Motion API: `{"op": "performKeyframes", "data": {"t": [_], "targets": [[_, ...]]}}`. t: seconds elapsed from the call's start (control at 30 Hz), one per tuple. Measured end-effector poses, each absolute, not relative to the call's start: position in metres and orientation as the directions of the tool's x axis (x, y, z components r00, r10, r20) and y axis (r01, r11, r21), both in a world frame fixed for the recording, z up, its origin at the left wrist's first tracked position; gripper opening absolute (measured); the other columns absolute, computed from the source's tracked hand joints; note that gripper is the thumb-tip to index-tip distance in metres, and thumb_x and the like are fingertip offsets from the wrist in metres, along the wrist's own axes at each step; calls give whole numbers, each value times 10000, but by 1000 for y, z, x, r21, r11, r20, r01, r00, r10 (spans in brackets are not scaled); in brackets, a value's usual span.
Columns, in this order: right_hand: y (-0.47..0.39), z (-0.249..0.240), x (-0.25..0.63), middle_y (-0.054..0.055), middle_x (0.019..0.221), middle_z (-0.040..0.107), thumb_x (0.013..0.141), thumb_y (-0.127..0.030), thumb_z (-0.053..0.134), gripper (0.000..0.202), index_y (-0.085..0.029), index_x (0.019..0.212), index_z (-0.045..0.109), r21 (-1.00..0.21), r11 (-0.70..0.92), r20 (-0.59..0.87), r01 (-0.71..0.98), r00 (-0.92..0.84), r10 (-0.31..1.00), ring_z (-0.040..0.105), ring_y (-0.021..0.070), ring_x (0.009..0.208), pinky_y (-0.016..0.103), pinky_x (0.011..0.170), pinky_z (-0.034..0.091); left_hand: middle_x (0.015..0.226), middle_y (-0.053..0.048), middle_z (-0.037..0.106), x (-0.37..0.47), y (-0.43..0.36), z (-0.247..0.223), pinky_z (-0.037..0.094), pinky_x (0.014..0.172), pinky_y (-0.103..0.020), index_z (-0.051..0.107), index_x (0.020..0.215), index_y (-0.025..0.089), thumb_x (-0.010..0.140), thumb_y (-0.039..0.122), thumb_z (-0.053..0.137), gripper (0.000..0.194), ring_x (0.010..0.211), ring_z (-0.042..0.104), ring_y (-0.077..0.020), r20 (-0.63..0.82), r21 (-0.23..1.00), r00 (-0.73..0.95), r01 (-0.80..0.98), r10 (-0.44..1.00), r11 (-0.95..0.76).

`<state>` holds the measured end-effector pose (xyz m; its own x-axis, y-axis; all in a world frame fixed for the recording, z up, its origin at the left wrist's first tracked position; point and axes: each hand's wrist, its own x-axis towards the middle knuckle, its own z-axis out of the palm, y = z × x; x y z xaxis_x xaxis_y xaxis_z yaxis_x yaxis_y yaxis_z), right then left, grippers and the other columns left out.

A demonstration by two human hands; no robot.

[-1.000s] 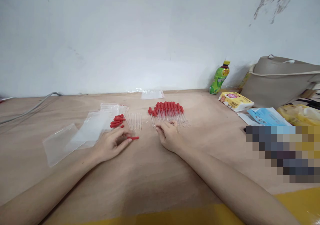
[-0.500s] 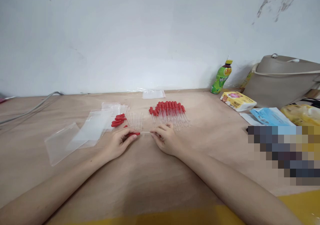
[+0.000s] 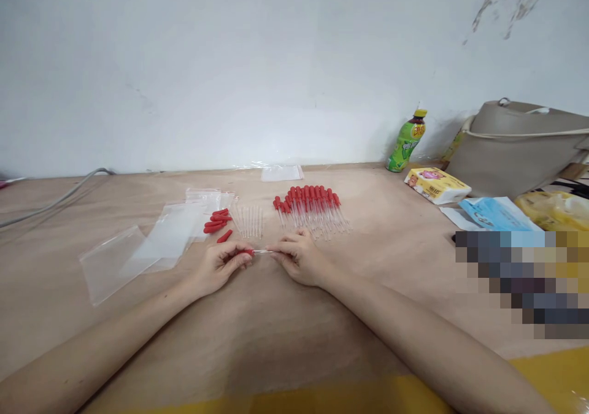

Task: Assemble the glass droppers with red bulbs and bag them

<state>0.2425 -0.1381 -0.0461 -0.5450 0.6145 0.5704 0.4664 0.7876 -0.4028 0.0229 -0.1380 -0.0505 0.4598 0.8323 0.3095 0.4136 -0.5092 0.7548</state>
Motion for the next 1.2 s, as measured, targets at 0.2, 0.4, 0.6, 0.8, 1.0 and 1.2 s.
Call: {"op": "performKeyframes", "data": {"t": [0.2,0.4,0.6,0.8,1.0,1.2], "targets": [[-134,-48,248,29,783,637,838,-186,478,209,-207,959,648,-298,830,587,471,-596,549,531,112,662,325,727,293,645,12,600,23,-142,-44,434,539,-179,618,868,160,846,241,479,162,583,551,-92,312,664,528,474,790,-579],[-133,-53,248,24,745,629,830,-157,449,239,-199,968,640,-125,848,637,516,-614,467,485,104,602,313,684,263,710,3,641,25,-145,-43,442,563,-180,628,872,166,837,234,507,143,601,562,-92,371,576,515,525,773,-627],[-136,-46,249,12,725,628,831,-164,449,228,-198,945,644,-144,834,581,533,-636,507,461,99,582,304,671,247,718,-4,642,24,-145,-48,458,580,-186,631,872,165,839,248,505,154,612,573,-96,369,594,510,514,777,-619],[-128,-52,255,8,799,650,842,-143,434,246,-223,965,631,-83,860,623,504,-647,439,492,97,634,305,698,248,623,11,592,22,-143,-50,452,518,-175,625,901,156,865,264,447,211,550,563,-86,283,711,542,435,791,-552],[-131,-50,251,15,732,628,844,-157,426,241,-199,963,631,-21,846,635,532,-647,422,457,94,581,305,672,247,703,-8,645,24,-144,-47,457,547,-186,639,873,163,829,267,515,167,591,573,-98,364,634,490,492,792,-596],[-135,-41,249,15,752,632,864,-198,424,225,-196,945,633,-168,835,538,524,-661,523,471,97,597,302,683,236,745,-12,653,24,-147,-45,449,561,-186,636,869,166,827,272,517,165,616,569,-100,376,616,484,506,790,-603]]}}
